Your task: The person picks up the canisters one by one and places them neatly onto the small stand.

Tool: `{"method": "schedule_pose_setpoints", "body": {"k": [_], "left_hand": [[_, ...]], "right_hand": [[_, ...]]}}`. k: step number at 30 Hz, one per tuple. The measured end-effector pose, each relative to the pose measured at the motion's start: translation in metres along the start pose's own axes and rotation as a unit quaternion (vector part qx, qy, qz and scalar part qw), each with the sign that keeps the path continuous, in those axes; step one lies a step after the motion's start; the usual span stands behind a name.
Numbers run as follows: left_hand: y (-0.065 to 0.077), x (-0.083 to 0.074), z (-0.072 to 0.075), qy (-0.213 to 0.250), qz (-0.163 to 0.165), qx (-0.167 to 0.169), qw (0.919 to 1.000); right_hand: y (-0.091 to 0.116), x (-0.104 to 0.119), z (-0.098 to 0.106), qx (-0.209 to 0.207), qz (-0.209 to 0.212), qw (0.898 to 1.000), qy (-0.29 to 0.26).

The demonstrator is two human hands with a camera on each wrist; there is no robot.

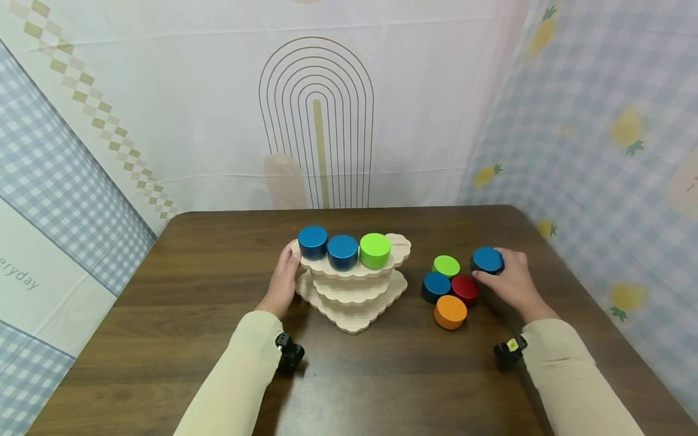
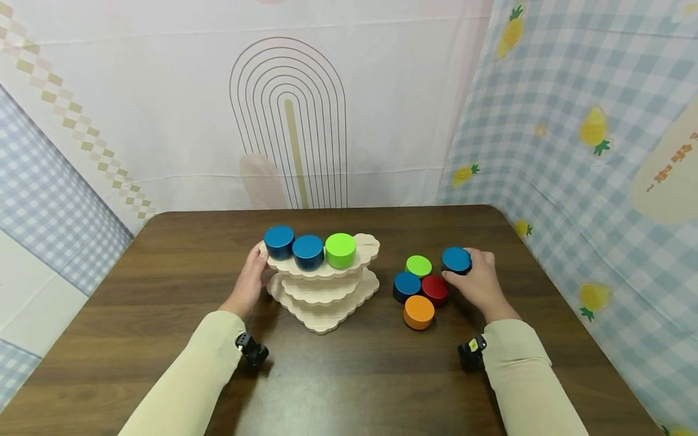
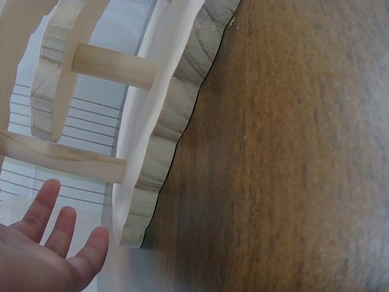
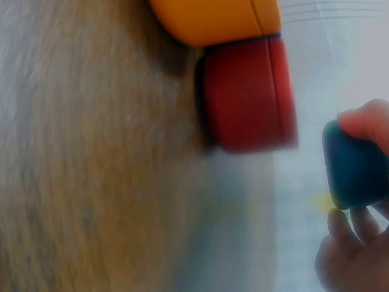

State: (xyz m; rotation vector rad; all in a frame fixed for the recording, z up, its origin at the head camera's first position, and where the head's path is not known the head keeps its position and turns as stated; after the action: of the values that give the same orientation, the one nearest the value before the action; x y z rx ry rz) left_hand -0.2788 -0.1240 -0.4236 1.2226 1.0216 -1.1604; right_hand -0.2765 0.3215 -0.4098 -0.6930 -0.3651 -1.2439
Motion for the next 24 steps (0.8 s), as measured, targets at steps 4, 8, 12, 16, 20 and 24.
{"method": "schedule_pose_setpoints", "body": {"k": [4,8,12,16,20,24], "left_hand": [[0.000,0.000,0.000,0.004,-0.009,-0.004,0.9999],[0.000,0.000,0.000,0.002,-0.012,-0.009,0.9999],[0.000,-0.002,-0.001,0.001,-0.018,-0.010,0.9998],[0.001,-0.003,-0.001,0.002,-0.025,-0.012,0.9996],[0.002,-0.004,-0.002,-0.001,-0.024,-0.013,0.9996],[0.002,-0.004,-0.002,0.001,-0.023,-0.012,0.9997]], "right_hand": [[-0.003,0.009,-0.001,-0.004,0.010,1.000,-0.005],[-0.004,0.019,-0.003,-0.001,0.019,1.000,-0.008],[-0.006,0.028,-0.006,0.008,0.021,1.000,-0.010],[-0.009,0.037,-0.009,0.012,0.024,1.000,-0.010],[-0.014,0.046,-0.014,0.024,0.034,0.999,-0.015],[-0.018,0.055,-0.021,0.043,0.035,0.998,-0.019]]}}
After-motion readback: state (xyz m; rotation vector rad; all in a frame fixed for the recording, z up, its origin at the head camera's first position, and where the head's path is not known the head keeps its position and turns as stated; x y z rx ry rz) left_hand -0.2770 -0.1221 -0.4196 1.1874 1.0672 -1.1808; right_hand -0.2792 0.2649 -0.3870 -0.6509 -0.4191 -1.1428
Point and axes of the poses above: each hand's wrist, its own y-axis away from the middle knuckle, its own z-axis out of the back of the hand, x = y × z, the point moved 5 cm from there along -y, towards the middle knuckle, and after that the axes turned 14 degrees about z, right-handed, at the moved point
